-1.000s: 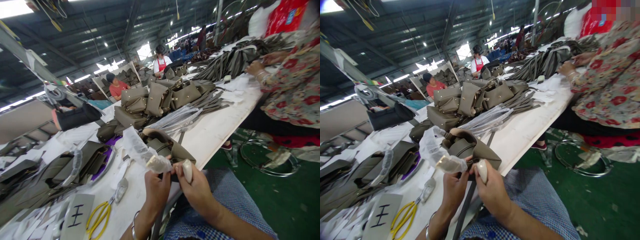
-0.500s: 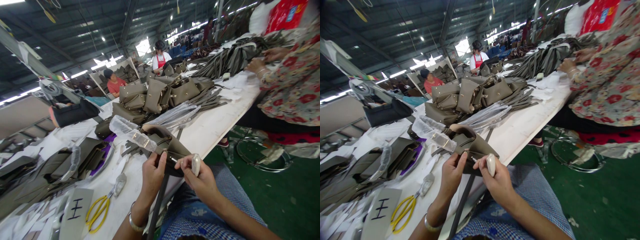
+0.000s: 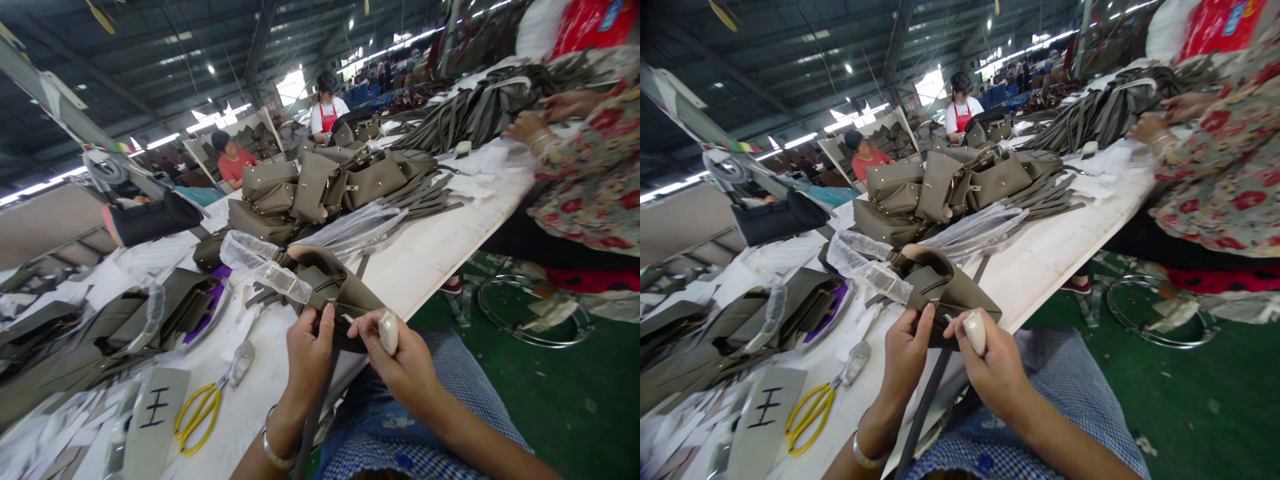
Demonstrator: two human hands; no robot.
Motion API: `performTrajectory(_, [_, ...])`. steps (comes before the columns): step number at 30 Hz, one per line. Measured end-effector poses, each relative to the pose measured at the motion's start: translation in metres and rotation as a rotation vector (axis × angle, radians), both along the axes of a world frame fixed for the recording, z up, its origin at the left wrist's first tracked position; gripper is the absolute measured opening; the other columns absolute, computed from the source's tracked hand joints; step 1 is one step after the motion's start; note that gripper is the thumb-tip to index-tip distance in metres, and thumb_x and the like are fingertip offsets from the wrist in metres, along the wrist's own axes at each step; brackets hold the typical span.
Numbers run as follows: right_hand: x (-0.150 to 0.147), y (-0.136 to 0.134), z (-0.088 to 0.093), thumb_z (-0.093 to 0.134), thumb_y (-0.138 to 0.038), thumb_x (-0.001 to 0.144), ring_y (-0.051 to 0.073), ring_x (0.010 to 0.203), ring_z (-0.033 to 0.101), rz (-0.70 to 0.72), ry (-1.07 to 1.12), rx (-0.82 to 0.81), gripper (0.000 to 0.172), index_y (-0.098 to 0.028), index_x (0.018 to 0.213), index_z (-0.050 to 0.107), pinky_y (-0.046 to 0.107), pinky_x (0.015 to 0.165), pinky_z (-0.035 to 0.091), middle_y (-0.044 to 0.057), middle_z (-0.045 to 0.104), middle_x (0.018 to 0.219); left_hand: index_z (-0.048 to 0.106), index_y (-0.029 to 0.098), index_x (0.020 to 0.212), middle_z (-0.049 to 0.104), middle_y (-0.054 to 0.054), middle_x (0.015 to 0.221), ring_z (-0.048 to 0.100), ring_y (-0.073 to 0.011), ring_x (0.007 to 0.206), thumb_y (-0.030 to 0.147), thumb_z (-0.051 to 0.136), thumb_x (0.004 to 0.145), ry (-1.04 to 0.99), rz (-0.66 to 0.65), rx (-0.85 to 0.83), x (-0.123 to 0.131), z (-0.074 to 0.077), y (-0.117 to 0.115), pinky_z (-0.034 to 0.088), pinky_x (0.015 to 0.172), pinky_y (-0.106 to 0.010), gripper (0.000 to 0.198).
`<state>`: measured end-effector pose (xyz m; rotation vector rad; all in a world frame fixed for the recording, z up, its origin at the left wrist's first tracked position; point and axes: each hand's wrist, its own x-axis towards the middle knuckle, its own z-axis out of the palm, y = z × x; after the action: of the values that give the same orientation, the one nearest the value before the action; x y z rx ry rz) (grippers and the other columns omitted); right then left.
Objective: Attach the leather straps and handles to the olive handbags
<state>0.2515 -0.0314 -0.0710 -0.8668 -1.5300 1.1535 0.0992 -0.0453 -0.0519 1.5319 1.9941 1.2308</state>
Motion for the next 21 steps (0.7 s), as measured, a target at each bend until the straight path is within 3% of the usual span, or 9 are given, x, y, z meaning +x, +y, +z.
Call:
performTrajectory(6, [0.004, -0.001, 0.008, 0.047, -0.009, 0.087, 0.017, 0.083, 0.064, 0.104, -0.213, 0.139, 0.018, -0.023, 0.093, 0.057, 0.026, 0.076, 0.048, 0.002, 0.065, 0.088, 0.066, 0.016, 0.078, 0.067, -0.003, 0.070, 0.059, -0.0152, 0.064, 0.037, 0.054, 0.093, 0.042, -0.029, 0.031, 0.007, 0.000, -0.002, 0.041, 0.059, -0.023, 0.029])
performTrajectory(10, [0.000, 0.001, 0.007, 0.047, -0.010, 0.084, 0.020, 0.082, 0.063, 0.150, -0.290, 0.133, 0.016, -0.022, 0.090, 0.056, 0.030, 0.075, 0.049, 0.004, 0.064, 0.085, 0.071, 0.016, 0.092, 0.072, -0.005, 0.080, 0.065, -0.0177, 0.071, 0.034, 0.053, 0.093, 0.009, -0.078, 0.019, 0.006, 0.000, 0.000, 0.044, 0.063, -0.024, 0.025])
performTrajectory(13, [-0.011, 0.002, 0.004, 0.050, -0.020, 0.090, 0.015, 0.066, 0.060, 0.054, -0.044, -0.053, 0.007, -0.022, 0.084, 0.053, 0.026, 0.062, 0.049, 0.002, 0.065, 0.082, 0.071, 0.015, 0.092, 0.072, -0.005, 0.078, 0.064, -0.0178, 0.071, 0.032, 0.052, 0.093, 0.030, -0.075, 0.017, 0.003, 0.001, 0.000, 0.043, 0.063, -0.025, 0.025])
performTrajectory(15, [-0.020, 0.004, 0.004, 0.053, -0.028, 0.092, 0.008, 0.047, 0.049, 0.003, 0.178, -0.209, 0.014, -0.023, 0.081, 0.047, 0.021, 0.045, 0.041, 0.000, 0.065, 0.080, 0.070, 0.015, 0.090, 0.071, -0.005, 0.076, 0.063, -0.0177, 0.070, 0.032, 0.052, 0.093, 0.046, -0.055, 0.022, 0.001, 0.001, 0.001, 0.043, 0.063, -0.025, 0.025])
performTrajectory(18, [-0.026, 0.008, 0.004, 0.061, -0.036, 0.087, 0.002, 0.033, 0.031, 0.070, 0.397, -0.383, 0.024, -0.023, 0.080, 0.041, 0.018, 0.031, 0.025, -0.001, 0.064, 0.080, 0.070, 0.015, 0.091, 0.071, -0.004, 0.079, 0.063, -0.0181, 0.074, 0.033, 0.053, 0.093, 0.008, -0.052, 0.023, -0.004, -0.001, 0.002, 0.043, 0.065, -0.025, 0.025])
performTrajectory(21, [-0.018, 0.012, 0.004, 0.066, -0.038, 0.084, -0.001, 0.031, 0.027, 0.159, 0.465, -0.444, 0.030, -0.023, 0.082, 0.041, 0.016, 0.030, 0.020, -0.001, 0.066, 0.081, 0.069, 0.015, 0.088, 0.070, -0.004, 0.079, 0.062, -0.0185, 0.078, 0.037, 0.053, 0.093, -0.105, -0.076, 0.000, -0.009, -0.004, 0.004, 0.044, 0.068, -0.025, 0.028])
